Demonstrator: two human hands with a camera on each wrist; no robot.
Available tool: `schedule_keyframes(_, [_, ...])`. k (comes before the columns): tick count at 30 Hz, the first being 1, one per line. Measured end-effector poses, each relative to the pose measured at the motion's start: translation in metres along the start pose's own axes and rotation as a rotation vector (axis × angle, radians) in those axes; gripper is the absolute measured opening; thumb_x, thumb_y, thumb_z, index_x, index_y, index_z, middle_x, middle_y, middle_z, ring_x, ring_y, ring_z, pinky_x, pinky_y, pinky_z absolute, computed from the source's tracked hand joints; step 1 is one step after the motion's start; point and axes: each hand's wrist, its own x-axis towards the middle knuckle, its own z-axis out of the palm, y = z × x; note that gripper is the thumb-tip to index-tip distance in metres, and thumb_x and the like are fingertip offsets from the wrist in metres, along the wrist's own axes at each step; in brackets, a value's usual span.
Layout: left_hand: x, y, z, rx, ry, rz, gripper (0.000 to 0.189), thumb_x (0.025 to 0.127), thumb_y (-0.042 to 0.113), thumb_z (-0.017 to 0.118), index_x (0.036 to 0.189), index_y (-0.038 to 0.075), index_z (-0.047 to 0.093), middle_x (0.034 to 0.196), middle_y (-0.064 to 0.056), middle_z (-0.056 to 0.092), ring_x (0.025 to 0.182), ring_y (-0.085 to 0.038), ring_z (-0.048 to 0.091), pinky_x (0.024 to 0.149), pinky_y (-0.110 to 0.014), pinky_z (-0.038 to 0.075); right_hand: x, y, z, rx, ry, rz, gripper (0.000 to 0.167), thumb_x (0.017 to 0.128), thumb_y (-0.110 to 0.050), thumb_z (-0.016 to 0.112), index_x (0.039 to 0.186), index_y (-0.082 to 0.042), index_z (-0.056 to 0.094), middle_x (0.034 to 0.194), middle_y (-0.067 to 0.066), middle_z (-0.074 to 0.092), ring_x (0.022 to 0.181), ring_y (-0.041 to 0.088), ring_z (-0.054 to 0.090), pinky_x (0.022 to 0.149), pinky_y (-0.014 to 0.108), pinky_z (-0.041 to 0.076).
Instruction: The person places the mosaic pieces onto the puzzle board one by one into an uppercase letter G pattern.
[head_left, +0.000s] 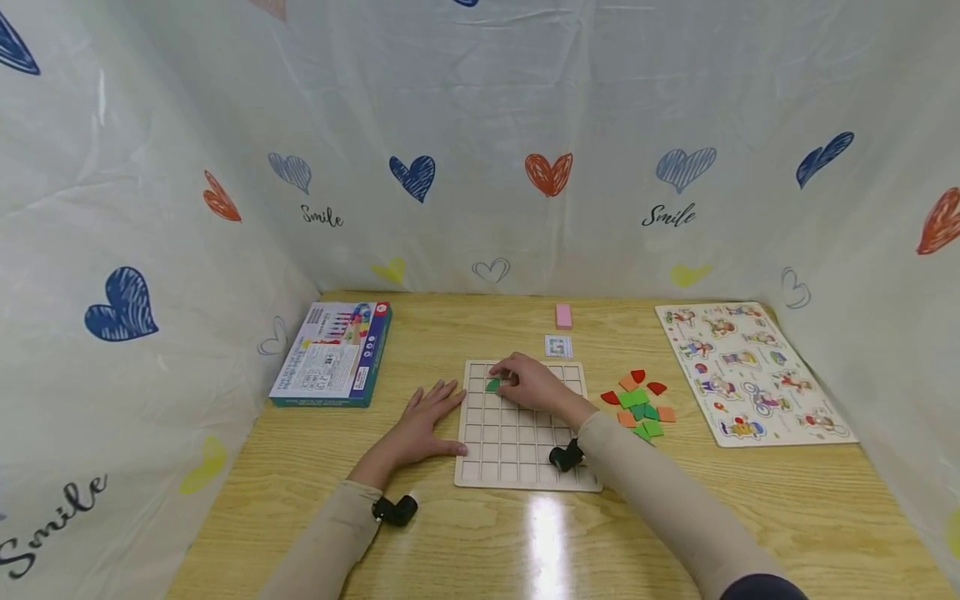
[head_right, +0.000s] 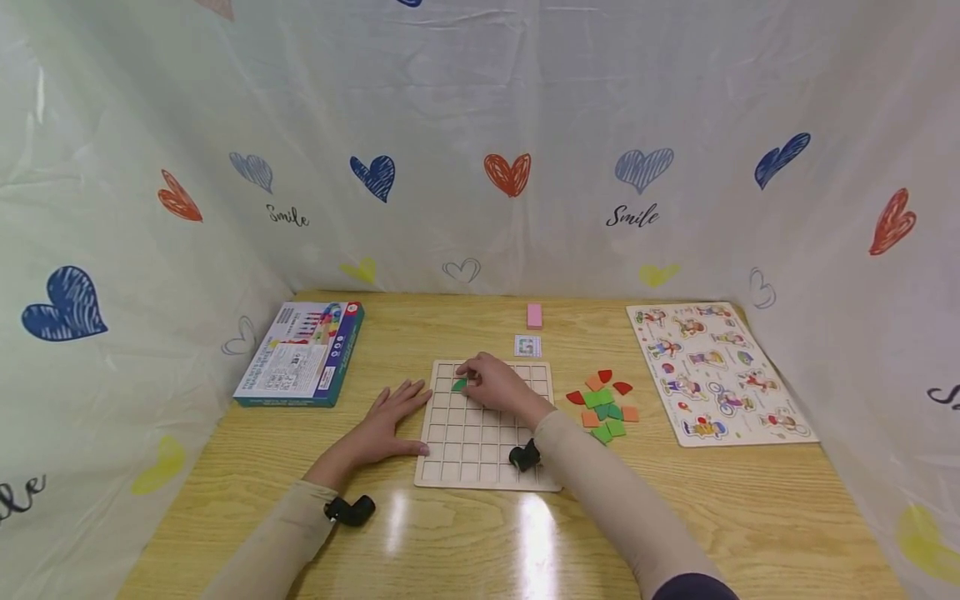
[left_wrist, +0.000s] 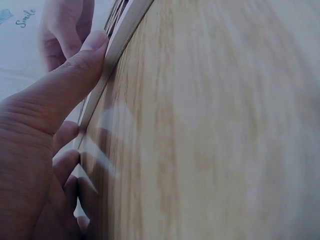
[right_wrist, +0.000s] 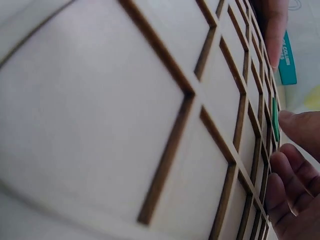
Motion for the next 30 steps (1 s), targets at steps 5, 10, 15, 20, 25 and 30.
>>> schedule_keyframes(5, [0.000, -0.001, 0.001, -0.001, -0.004, -0.001, 0.099, 0.082, 0.059, 0.078, 0.161, 0.019, 0.033, 0.170, -0.003, 0.018, 0.157, -0.025, 0.005, 0.125, -0.051, -0.006, -0.011, 0.005, -0.009, 0.070, 0.006, 0.021, 0.029, 0.097, -0.015, 0.069, 0.126, -0.012, 0.070, 0.110, 0.001, 0.062, 0.094, 0.014, 0.059, 0.086, 0.035, 0.053])
schedule_keyframes(10, [-0.001, 0.000, -0.001, -0.010, 0.006, 0.010, 0.099, 0.083, 0.057, 0.079, 0.161, 0.016, 0.033, 0.169, -0.006, 0.018, 0.157, -0.028, 0.005, 0.125, -0.053, -0.005, -0.025, 0.015, -0.023, 0.096, 0.034, 0.002, 0.026, 0.098, -0.014, 0.068, 0.124, -0.010, 0.071, 0.109, 0.001, 0.063, 0.096, 0.016, 0.061, 0.086, 0.036, 0.054])
schedule_keyframes(15, [-0.002, 0.001, -0.002, -0.014, 0.002, 0.015, 0.098, 0.083, 0.056, 0.079, 0.161, 0.016, 0.033, 0.169, -0.007, 0.018, 0.157, -0.028, 0.005, 0.125, -0.052, -0.005, -0.047, 0.032, -0.042, 0.096, 0.078, 0.041, 0.027, 0.100, -0.015, 0.066, 0.125, -0.008, 0.070, 0.109, 0.003, 0.065, 0.097, 0.018, 0.061, 0.084, 0.039, 0.054])
schedule_keyframes(20, [-0.002, 0.002, -0.002, -0.012, 0.004, 0.015, 0.098, 0.083, 0.057, 0.078, 0.161, 0.016, 0.033, 0.169, -0.006, 0.018, 0.157, -0.028, 0.005, 0.125, -0.052, -0.005, -0.076, 0.052, -0.064, 0.078, 0.126, 0.083, 0.027, 0.101, -0.015, 0.064, 0.127, -0.006, 0.068, 0.111, 0.006, 0.065, 0.097, 0.021, 0.062, 0.082, 0.040, 0.054])
schedule_keyframes(25, [-0.002, 0.001, -0.001, -0.001, 0.002, 0.006, 0.099, 0.083, 0.057, 0.078, 0.161, 0.016, 0.033, 0.170, -0.006, 0.017, 0.157, -0.027, 0.005, 0.125, -0.052, -0.006, -0.100, 0.068, -0.077, 0.059, 0.146, 0.124, 0.027, 0.102, -0.015, 0.064, 0.127, -0.005, 0.068, 0.108, 0.006, 0.065, 0.095, 0.021, 0.062, 0.080, 0.039, 0.054])
schedule_keyframes(30, [-0.001, 0.000, -0.001, 0.002, 0.000, 0.005, 0.099, 0.083, 0.058, 0.077, 0.161, 0.017, 0.032, 0.170, -0.005, 0.017, 0.157, -0.027, 0.004, 0.125, -0.051, -0.006, -0.124, 0.080, -0.085, 0.024, 0.159, 0.142, 0.029, 0.101, -0.013, 0.064, 0.128, -0.003, 0.067, 0.107, 0.004, 0.067, 0.095, 0.021, 0.062, 0.081, 0.041, 0.054])
